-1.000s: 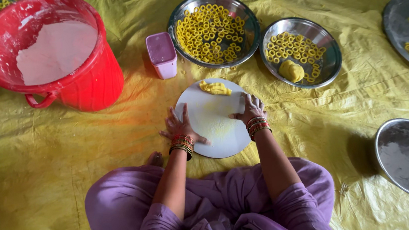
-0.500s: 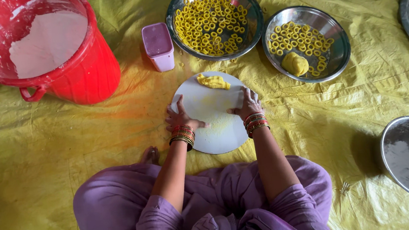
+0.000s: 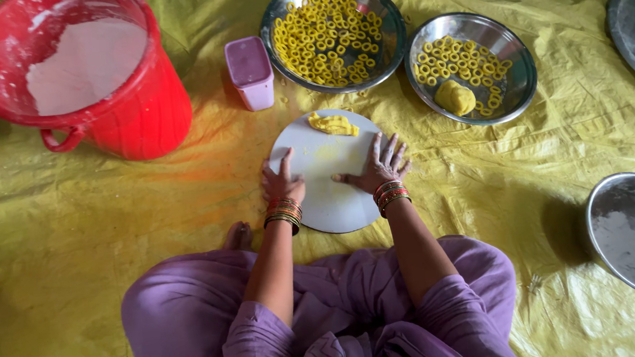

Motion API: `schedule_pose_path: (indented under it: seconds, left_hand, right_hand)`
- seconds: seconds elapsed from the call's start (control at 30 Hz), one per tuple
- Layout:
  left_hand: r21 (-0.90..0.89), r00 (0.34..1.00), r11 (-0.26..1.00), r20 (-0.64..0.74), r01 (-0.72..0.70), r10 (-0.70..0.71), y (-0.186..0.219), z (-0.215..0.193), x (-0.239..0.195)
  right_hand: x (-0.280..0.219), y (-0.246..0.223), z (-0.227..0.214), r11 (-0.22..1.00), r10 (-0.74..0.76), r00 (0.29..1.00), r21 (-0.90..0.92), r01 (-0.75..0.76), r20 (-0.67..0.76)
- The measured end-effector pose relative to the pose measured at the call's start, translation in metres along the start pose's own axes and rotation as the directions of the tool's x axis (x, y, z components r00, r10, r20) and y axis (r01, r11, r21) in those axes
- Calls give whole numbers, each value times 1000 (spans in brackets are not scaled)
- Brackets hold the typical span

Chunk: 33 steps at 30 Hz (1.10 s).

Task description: The person sits on a yellow tarp and shapes yellow dough into small rings by hand. They roll small pieces of dough into thin strips, join the ends to form rings, and place the finished rings into metal trays nearby.

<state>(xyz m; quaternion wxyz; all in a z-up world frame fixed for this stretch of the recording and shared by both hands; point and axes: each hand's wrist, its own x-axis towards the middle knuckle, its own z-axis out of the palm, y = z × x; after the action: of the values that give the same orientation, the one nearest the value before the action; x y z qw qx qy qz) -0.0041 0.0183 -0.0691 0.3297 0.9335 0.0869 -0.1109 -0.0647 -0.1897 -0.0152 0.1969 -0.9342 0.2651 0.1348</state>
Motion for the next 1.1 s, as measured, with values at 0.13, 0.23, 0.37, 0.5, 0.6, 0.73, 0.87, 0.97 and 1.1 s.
schedule_pose_path:
  seconds: [0.13,0.23,0.37,0.5,0.6,0.73,0.87,0.97,1.1]
  left_hand:
    - [110,1000,994,10,-2,0,15,-3,-8]
    - [208,997,977,47,54,-65,30,-12,-16]
    - [244,984,966,130,85,-120,40,-23,-19]
    - [206,972,978,218,39,-85,35,-27,-7]
    - [183,947,983,317,-7,-52,24,-24,11]
    - [159,919,985,394,-69,1,10,-22,23]
    - [200,932,973,360,-118,39,8,-32,15]
    - [256,936,955,349,-152,55,15,-44,6]
    - [331,947,933,321,-140,28,30,-51,-9]
  right_hand:
    - [-10,-17,-1,998,50,999,-43,-50,6]
    - [-7,-19,-4,997,53,998,-49,-51,43]
    - [0,-14,-4,999,44,993,-19,-42,107]
    - [14,-2,-6,999,7,984,-47,1,175]
    - [27,9,-7,990,-80,981,-102,99,175]
    - [34,19,-7,994,-81,970,-55,96,230]
    - [25,24,-8,994,-112,980,23,110,165]
    - [13,28,-7,992,-126,986,44,122,111]
    - [8,22,-11,996,-89,989,28,86,116]
